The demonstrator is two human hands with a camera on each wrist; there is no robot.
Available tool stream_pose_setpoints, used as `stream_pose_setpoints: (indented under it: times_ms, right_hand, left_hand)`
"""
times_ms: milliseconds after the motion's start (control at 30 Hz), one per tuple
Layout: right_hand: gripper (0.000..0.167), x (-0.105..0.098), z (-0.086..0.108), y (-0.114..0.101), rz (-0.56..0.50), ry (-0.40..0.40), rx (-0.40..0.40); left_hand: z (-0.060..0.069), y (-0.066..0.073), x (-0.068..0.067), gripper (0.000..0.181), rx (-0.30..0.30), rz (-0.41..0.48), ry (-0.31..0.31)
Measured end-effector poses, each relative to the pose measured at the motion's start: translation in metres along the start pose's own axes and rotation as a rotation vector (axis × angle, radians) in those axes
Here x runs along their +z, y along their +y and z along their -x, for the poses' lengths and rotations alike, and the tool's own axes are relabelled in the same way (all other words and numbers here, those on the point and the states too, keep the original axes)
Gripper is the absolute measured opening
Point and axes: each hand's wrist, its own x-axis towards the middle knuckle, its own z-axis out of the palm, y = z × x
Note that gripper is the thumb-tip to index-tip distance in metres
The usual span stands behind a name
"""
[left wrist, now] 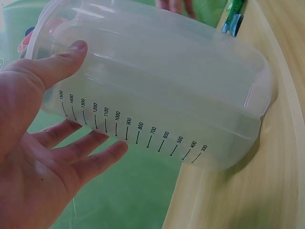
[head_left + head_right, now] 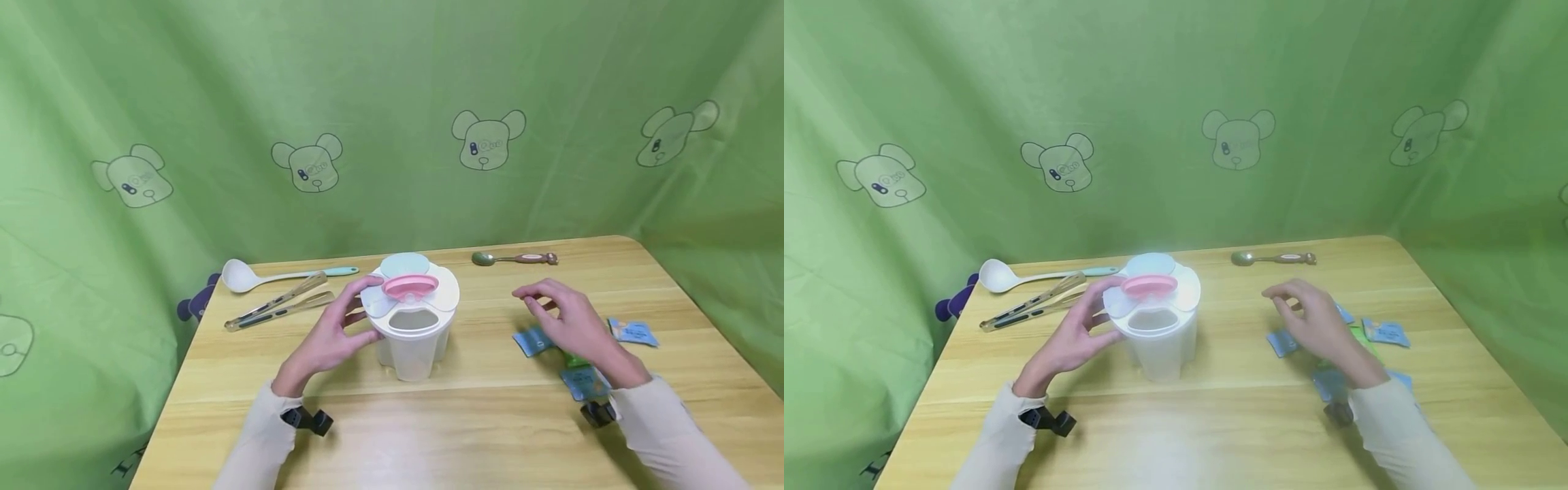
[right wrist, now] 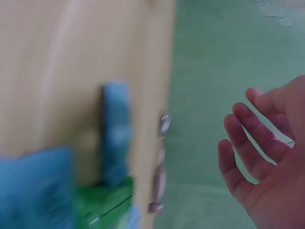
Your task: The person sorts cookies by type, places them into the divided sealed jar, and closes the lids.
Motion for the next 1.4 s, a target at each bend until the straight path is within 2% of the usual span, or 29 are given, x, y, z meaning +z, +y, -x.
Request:
stream_pose_setpoints:
  times_ms: [133, 400, 600, 767, 933, 1167, 1400]
  right_hand:
    - [0.023, 0.005, 0.012, 0.019, 0.041, -0.070, -0.022]
    - [0.031, 0.007, 0.026, 0.039, 0.118, -0.367, 0.055]
    - [0.031, 0.008, 0.028, 0.042, 0.155, -0.417, 0.065]
    - [0.034, 0.008, 0.022, 0.040, 0.204, -0.430, 0.075]
    - [0.036, 0.012, 0.019, 0.038, 0.212, -0.408, 0.071]
    - [0.022, 0.019, 0.014, 0.027, 0.093, -0.272, 0.019]
    - [0.017, 0.022, 0.006, 0.000, -0.023, -0.121, -0.019]
  left_hand:
    - [0.000, 0.000, 0.000, 0.089, 0.002, -0.005, -0.002]
    - [0.000, 0.001, 0.000, 0.089, -0.003, -0.008, -0.004]
    - [0.000, 0.000, 0.000, 0.088, -0.010, 0.000, -0.006]
    - [0.000, 0.000, 0.000, 0.088, -0.004, -0.004, -0.003]
    - [-0.001, 0.000, 0.000, 0.087, 0.005, -0.003, -0.003]
    - [-0.001, 0.000, 0.001, 0.088, 0.011, -0.009, -0.005]
    - [0.000, 0.000, 0.000, 0.089, 0.006, -0.008, -0.004]
